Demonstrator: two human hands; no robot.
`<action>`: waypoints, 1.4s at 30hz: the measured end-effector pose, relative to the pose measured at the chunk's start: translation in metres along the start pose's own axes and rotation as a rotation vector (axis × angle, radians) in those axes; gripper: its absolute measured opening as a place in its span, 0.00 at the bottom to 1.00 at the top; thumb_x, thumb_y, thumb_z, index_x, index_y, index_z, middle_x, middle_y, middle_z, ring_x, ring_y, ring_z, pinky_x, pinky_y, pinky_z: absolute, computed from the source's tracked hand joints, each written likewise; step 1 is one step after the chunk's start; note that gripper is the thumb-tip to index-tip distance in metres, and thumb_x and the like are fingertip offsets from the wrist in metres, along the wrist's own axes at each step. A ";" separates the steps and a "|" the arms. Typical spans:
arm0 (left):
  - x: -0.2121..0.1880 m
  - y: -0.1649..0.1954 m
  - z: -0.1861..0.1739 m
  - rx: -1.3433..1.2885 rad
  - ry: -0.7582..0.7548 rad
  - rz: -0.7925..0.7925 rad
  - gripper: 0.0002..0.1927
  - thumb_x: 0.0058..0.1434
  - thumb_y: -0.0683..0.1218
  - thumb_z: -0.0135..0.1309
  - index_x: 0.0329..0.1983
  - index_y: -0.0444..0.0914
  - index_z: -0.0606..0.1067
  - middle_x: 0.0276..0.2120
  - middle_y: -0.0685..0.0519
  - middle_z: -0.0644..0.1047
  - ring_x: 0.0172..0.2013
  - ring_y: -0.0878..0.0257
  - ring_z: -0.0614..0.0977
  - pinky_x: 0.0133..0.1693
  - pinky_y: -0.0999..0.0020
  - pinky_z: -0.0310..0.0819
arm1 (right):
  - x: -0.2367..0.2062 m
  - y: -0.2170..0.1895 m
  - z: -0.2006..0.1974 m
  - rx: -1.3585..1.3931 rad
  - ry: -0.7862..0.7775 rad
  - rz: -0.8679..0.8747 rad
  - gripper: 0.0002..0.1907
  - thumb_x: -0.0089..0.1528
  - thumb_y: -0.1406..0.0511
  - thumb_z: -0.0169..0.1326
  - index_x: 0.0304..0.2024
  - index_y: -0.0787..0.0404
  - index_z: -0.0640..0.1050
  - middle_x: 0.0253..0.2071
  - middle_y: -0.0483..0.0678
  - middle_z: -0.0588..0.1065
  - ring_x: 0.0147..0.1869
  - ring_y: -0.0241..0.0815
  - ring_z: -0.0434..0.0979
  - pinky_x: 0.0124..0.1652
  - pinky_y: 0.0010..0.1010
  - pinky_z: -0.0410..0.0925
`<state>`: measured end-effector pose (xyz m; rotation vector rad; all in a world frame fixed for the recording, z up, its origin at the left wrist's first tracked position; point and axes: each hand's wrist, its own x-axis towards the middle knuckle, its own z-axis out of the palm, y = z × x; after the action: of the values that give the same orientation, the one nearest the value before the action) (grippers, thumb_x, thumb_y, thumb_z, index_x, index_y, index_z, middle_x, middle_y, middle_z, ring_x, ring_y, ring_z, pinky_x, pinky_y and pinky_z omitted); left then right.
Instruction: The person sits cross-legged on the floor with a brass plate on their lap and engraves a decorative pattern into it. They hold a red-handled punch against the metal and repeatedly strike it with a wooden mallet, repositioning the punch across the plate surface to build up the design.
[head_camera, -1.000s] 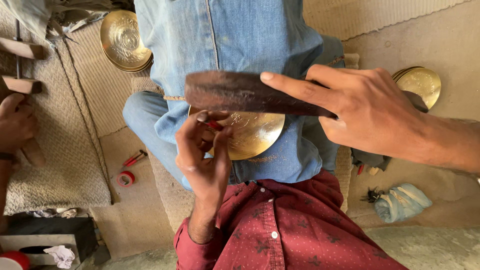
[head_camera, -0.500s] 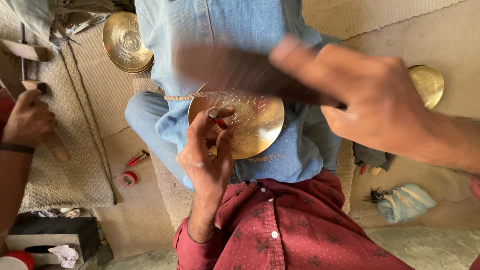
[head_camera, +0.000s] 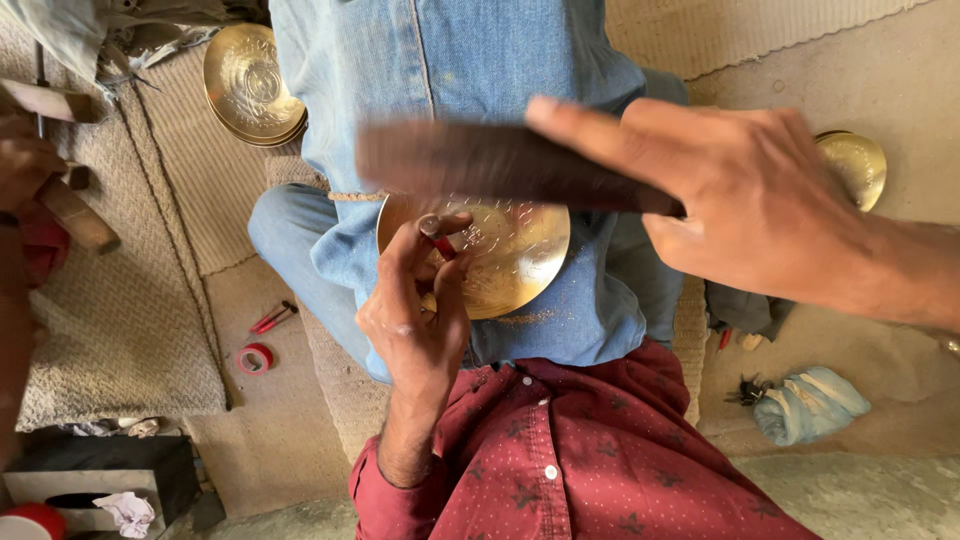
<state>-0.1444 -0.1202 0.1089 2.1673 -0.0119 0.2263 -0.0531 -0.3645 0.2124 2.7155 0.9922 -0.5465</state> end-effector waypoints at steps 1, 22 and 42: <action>-0.001 0.001 0.000 -0.031 -0.008 -0.002 0.24 0.62 0.33 0.63 0.59 0.34 0.68 0.45 0.49 0.83 0.30 0.65 0.83 0.35 0.71 0.77 | 0.000 0.000 0.000 -0.002 -0.032 0.007 0.52 0.58 0.74 0.55 0.76 0.26 0.55 0.36 0.42 0.75 0.34 0.41 0.79 0.28 0.34 0.75; -0.002 0.000 0.000 -0.001 0.010 0.001 0.26 0.61 0.32 0.63 0.61 0.34 0.68 0.45 0.49 0.83 0.34 0.62 0.86 0.36 0.70 0.78 | 0.002 0.002 0.002 0.001 -0.032 0.021 0.50 0.60 0.74 0.55 0.76 0.26 0.55 0.36 0.41 0.76 0.35 0.40 0.80 0.30 0.34 0.75; -0.003 0.002 0.003 -0.256 0.053 -0.053 0.23 0.66 0.28 0.55 0.61 0.34 0.66 0.49 0.47 0.83 0.39 0.66 0.87 0.38 0.75 0.82 | -0.003 0.000 0.005 0.637 0.470 -0.009 0.47 0.55 0.74 0.55 0.75 0.43 0.59 0.42 0.46 0.72 0.34 0.45 0.77 0.32 0.37 0.72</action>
<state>-0.1467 -0.1242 0.1087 1.9036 0.0443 0.2377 -0.0561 -0.3677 0.2092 3.5225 1.0693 -0.2485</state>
